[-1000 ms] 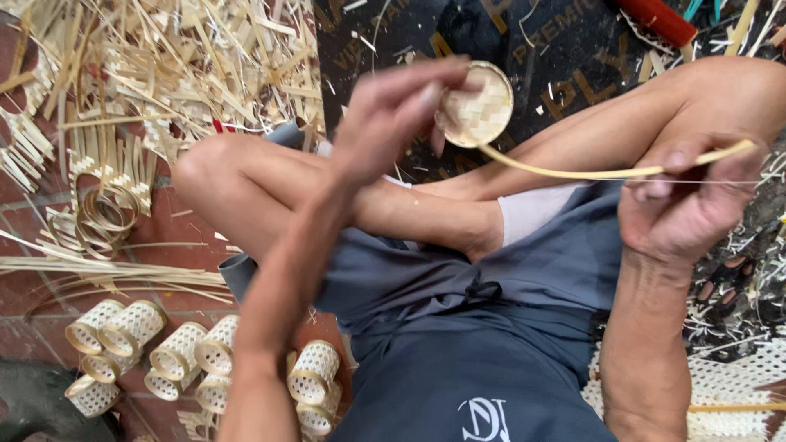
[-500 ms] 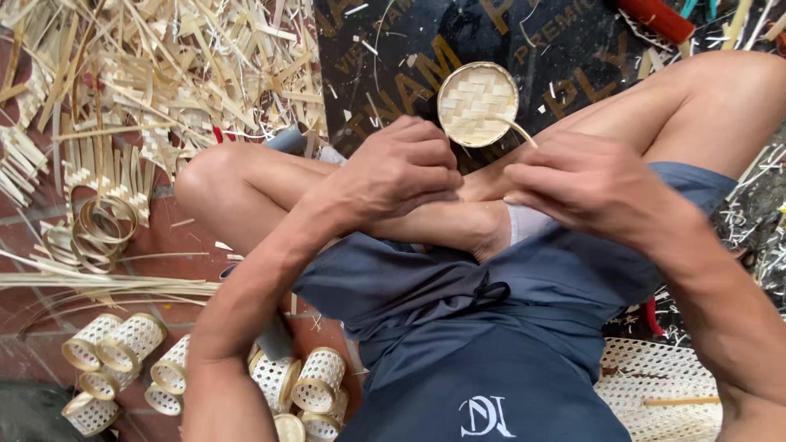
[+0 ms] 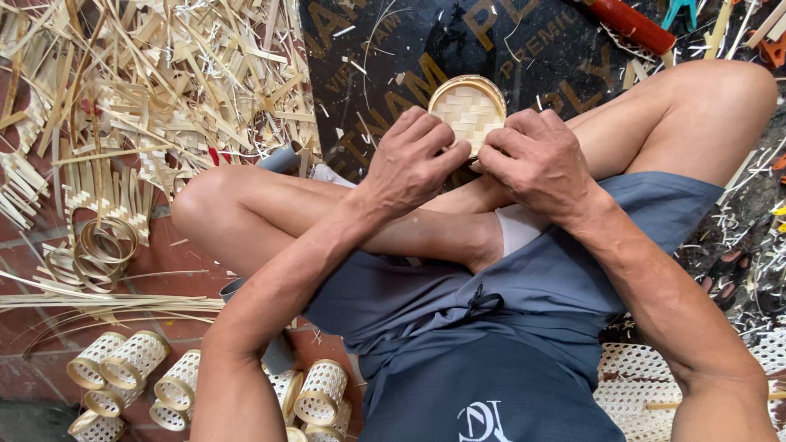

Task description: The person sits on the floor weaving a small bamboo basket. They trim bamboo strips with a knife, bend and weave strips around a gray cylindrical form, weave a flat circular base, then fit and press a woven rim strip around the top edge of the basket by hand.

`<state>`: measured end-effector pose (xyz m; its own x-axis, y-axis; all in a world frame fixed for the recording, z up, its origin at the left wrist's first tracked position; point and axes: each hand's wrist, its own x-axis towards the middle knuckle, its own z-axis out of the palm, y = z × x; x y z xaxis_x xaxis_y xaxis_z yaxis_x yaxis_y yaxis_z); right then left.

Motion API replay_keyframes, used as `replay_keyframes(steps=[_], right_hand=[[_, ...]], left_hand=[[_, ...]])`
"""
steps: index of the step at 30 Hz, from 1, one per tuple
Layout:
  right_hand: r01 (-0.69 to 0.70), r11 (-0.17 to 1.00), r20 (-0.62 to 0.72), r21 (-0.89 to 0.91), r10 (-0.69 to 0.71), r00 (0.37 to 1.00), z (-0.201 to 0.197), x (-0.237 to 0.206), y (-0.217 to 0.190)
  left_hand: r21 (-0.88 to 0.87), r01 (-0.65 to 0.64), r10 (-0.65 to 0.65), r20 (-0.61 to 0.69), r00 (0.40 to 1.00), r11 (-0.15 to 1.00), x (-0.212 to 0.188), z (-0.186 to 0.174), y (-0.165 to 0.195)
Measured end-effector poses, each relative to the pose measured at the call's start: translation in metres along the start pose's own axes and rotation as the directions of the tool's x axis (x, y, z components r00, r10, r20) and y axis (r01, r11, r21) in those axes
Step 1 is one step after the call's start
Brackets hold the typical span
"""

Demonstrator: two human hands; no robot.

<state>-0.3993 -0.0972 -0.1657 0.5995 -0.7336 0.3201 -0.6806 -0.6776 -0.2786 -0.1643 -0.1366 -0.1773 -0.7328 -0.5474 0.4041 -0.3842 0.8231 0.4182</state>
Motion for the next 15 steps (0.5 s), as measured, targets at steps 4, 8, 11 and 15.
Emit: replay_keyframes(steps=[4, 8, 11, 15], right_hand=[[0.006, 1.000, -0.019, 0.021, -0.006, 1.000, 0.008, -0.007, 0.006], [0.025, 0.998, -0.044, 0.059, -0.022, 0.999, 0.010, -0.008, 0.012], [0.036, 0.996, -0.044, 0.084, -0.032, 0.998, 0.007, -0.005, 0.015], [0.030, 0.997, -0.052, 0.068, -0.026, 0.998, 0.001, -0.005, 0.016]], left_hand=[[0.037, 0.088, -0.086, -0.037, 0.996, 0.995, 0.005, 0.012, 0.008], [0.082, 0.053, -0.049, -0.054, 0.997, 0.995, 0.003, 0.016, 0.012], [0.057, 0.036, -0.034, -0.031, 0.999, 0.998, 0.001, 0.015, 0.010], [0.034, 0.025, -0.025, -0.013, 1.000, 0.999, 0.001, 0.011, 0.006]])
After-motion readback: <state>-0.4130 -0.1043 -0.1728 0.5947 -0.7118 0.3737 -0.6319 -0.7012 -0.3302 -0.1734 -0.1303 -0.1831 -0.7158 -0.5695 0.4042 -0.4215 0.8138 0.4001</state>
